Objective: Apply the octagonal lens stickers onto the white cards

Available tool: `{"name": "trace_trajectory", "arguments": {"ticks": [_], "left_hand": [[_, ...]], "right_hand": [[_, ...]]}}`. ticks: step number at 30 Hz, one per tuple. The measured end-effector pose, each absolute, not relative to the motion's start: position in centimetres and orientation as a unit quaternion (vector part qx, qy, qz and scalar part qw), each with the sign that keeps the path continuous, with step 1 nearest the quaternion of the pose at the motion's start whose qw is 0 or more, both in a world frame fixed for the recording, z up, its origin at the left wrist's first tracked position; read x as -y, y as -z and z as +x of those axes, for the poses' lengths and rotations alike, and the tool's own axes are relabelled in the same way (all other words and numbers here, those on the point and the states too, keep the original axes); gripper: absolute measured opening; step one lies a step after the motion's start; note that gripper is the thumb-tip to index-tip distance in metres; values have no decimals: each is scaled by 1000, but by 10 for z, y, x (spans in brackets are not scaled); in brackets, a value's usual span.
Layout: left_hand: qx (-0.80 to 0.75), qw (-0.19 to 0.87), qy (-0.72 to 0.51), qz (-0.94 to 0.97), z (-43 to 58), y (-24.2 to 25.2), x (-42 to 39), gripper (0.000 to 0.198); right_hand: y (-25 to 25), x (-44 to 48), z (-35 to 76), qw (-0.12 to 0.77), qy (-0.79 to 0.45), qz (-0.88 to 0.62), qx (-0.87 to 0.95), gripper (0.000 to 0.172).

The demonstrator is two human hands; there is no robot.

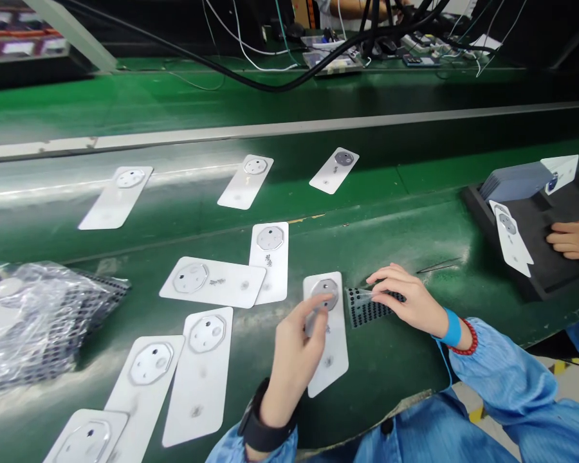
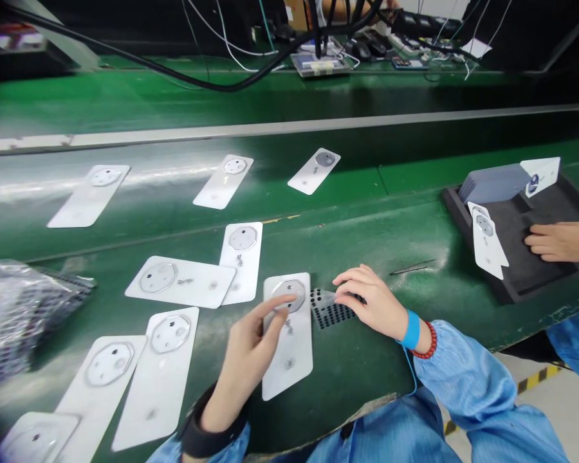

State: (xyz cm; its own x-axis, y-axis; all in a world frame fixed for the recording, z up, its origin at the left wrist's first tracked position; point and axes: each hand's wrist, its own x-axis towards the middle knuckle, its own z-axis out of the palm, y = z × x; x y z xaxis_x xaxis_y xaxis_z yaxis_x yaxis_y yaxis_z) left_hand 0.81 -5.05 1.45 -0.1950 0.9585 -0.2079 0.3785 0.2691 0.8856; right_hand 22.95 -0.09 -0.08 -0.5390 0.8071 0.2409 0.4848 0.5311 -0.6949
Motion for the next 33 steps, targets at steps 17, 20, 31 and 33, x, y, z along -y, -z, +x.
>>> {"name": "trace_trajectory", "arguments": {"ticks": [17,20,31,33], "left_hand": [[-493,726,-419,234,37,-18,47,26],[-480,745,-425,187,38,-19,47,26],[-573,667,-407,247,41,-3,44,31],[-616,614,-410,274,32,1,44,29]], "right_hand": [[-12,16,208,370,-211,-310,850,18],[-13,18,206,364,-193,-315,855,18],[4,20,202,280,-99,-328,897,16],[11,18,209,277,-163,-333,886,14]]}}
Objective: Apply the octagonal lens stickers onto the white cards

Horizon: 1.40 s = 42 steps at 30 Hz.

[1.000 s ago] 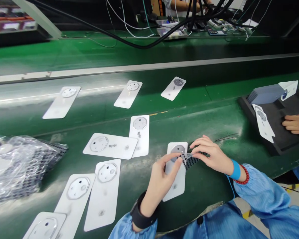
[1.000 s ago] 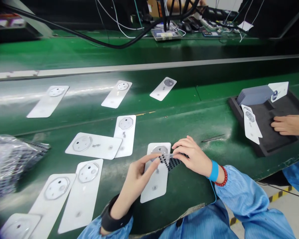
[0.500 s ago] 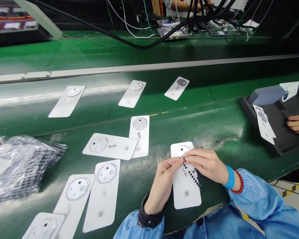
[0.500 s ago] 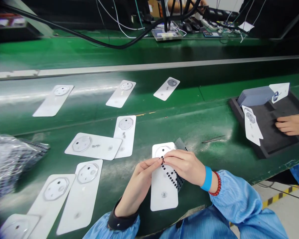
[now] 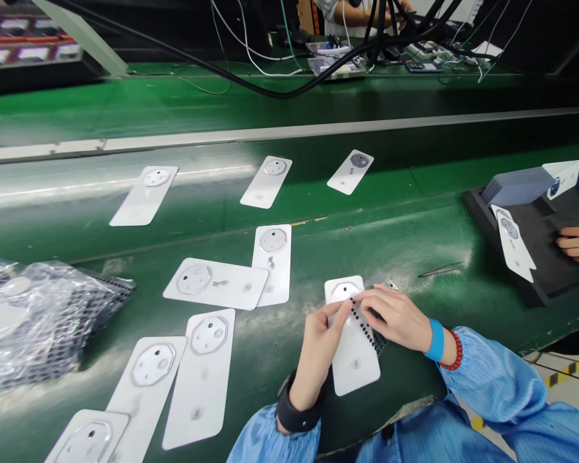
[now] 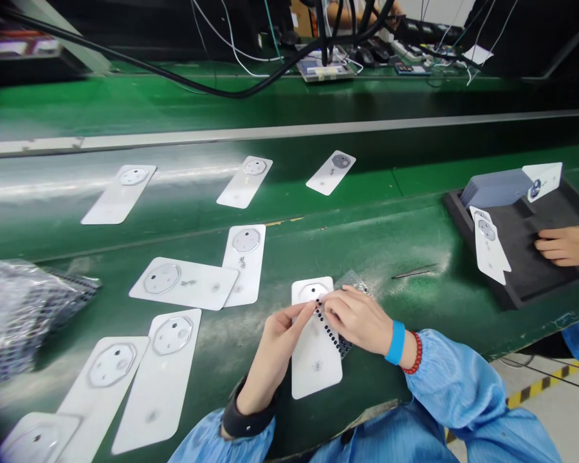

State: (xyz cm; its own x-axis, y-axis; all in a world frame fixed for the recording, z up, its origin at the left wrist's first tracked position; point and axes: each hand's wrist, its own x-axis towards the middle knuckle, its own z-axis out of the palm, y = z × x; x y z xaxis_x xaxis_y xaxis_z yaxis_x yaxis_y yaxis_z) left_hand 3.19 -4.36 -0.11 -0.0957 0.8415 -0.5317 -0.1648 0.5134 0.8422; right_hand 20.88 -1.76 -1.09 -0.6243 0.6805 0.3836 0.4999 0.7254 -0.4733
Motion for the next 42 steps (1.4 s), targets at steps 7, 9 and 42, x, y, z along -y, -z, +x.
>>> {"name": "trace_trajectory", "arguments": {"ticks": [7,9,42], "left_hand": [[-702,425,-431,375,0,-16,65,75],[-694,421,-431,395,9,-26,69,71],[-577,467,-495,451,40,-58,73,18]], "right_hand": [[8,13,219,346,-311,-403,788,10],[-9,15,209,380,-316,-395,774,9],[-41,37,194,375,34,-295,878,33]]}}
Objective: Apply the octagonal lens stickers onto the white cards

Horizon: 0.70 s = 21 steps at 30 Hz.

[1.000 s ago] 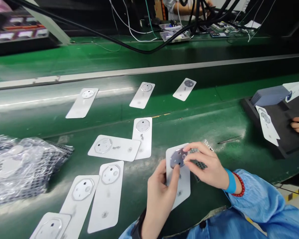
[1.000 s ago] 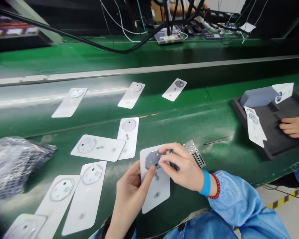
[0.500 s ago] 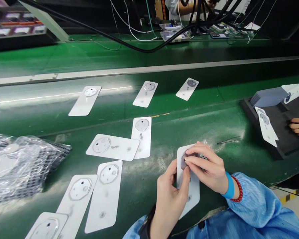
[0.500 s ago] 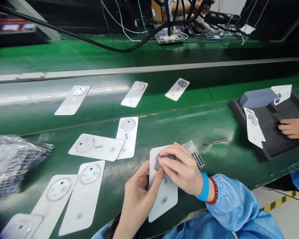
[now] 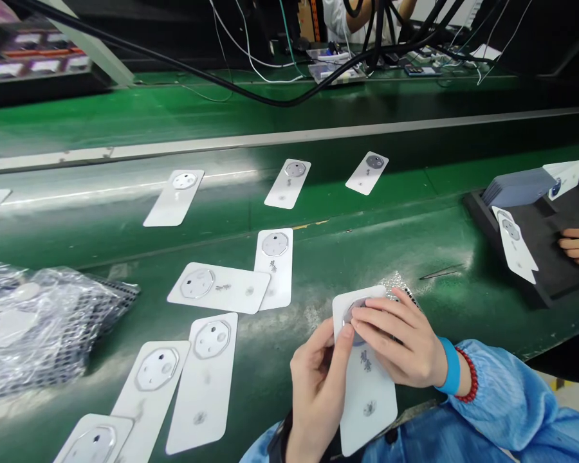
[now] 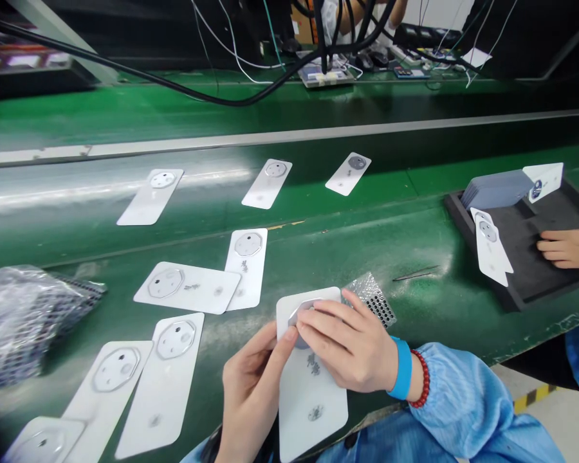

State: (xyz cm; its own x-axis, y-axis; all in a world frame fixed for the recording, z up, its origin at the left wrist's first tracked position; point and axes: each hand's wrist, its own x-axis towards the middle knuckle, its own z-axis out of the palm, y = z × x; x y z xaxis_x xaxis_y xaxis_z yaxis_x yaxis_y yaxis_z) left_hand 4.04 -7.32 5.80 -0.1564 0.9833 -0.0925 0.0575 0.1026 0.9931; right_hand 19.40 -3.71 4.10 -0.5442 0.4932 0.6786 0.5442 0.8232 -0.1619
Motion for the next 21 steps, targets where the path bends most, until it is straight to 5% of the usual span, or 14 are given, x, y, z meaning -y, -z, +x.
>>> {"name": "trace_trajectory", "arguments": {"ticks": [21], "left_hand": [[-616,430,-497,434,47,-70,73,20]], "right_hand": [[-55,31,199,436,-68,-242,864,29]]}}
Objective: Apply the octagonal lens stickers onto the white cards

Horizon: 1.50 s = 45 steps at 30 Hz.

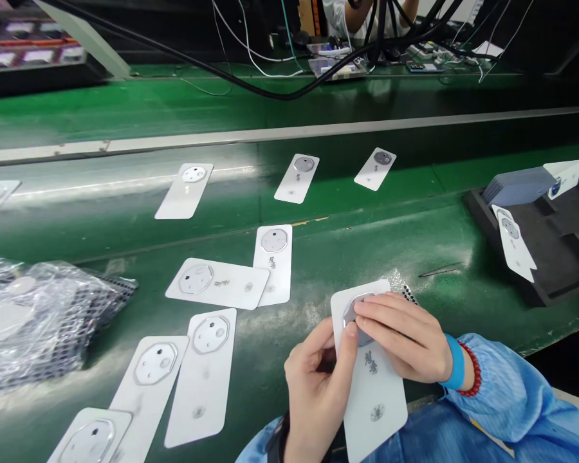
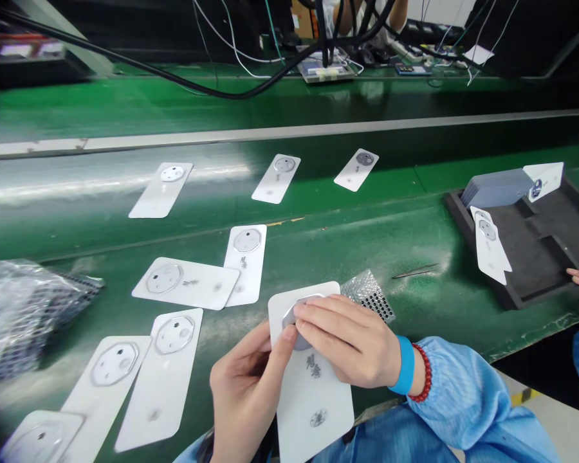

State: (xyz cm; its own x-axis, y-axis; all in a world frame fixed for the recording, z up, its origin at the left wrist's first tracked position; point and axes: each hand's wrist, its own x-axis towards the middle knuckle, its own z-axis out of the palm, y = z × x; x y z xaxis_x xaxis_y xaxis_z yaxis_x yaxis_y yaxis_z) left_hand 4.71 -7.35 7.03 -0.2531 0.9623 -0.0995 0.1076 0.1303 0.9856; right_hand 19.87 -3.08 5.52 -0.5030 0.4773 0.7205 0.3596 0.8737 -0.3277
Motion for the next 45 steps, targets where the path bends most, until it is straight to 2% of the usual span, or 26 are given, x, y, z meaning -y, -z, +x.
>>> {"name": "trace_trajectory", "arguments": {"ticks": [3,6,9,11,14,17,20,23,27,34,36,39,41,43,45], "left_hand": [[-642,421,-495,407,48,-70,75,25],[-654,383,-502,418,46,-68,73,25],[-654,380,-517,401,41,-61,68,24],[-646,400,-526,382,40,-54,62,24],[-636,402,-530,390,47,-45,48,26],[-592,423,-497,473,64,-43,25,31],[-539,431,-401,602,79,-46,-15,34],[-558,372,-337,661,91,-43,-79,32],[-606,295,-299,676,125,-26,-173,37],[-701,198,-285,623,173,-7,-242,43],[-715,192,-275,613,176,-5,-250,42],[-723,203,-251,610,176,-6,-261,42],[-722,225,-232,612,174,-12,-268,42],[-711,257,-217,618,170,-20,-275,40],[-689,290,-210,630,161,-30,-276,37]], "right_hand": [[-54,33,200,463,-131,-266,835,36],[-48,40,199,489,-215,-384,753,48],[-41,48,197,471,-436,-399,655,59],[-35,51,195,417,-585,-351,600,55],[-26,50,196,366,-662,-346,555,37],[-14,37,212,410,-622,-404,531,35],[-3,14,255,481,-478,-517,521,44],[2,-5,325,514,-290,-646,484,57],[-3,-9,413,504,-150,-736,426,67],[7,-20,466,403,-34,-804,435,37],[10,-21,471,381,-9,-814,438,36],[2,-13,460,359,30,-818,449,44],[-7,-8,432,366,60,-791,487,44],[-13,-4,387,392,74,-721,567,36],[-11,-3,335,377,17,-632,677,31]]}}
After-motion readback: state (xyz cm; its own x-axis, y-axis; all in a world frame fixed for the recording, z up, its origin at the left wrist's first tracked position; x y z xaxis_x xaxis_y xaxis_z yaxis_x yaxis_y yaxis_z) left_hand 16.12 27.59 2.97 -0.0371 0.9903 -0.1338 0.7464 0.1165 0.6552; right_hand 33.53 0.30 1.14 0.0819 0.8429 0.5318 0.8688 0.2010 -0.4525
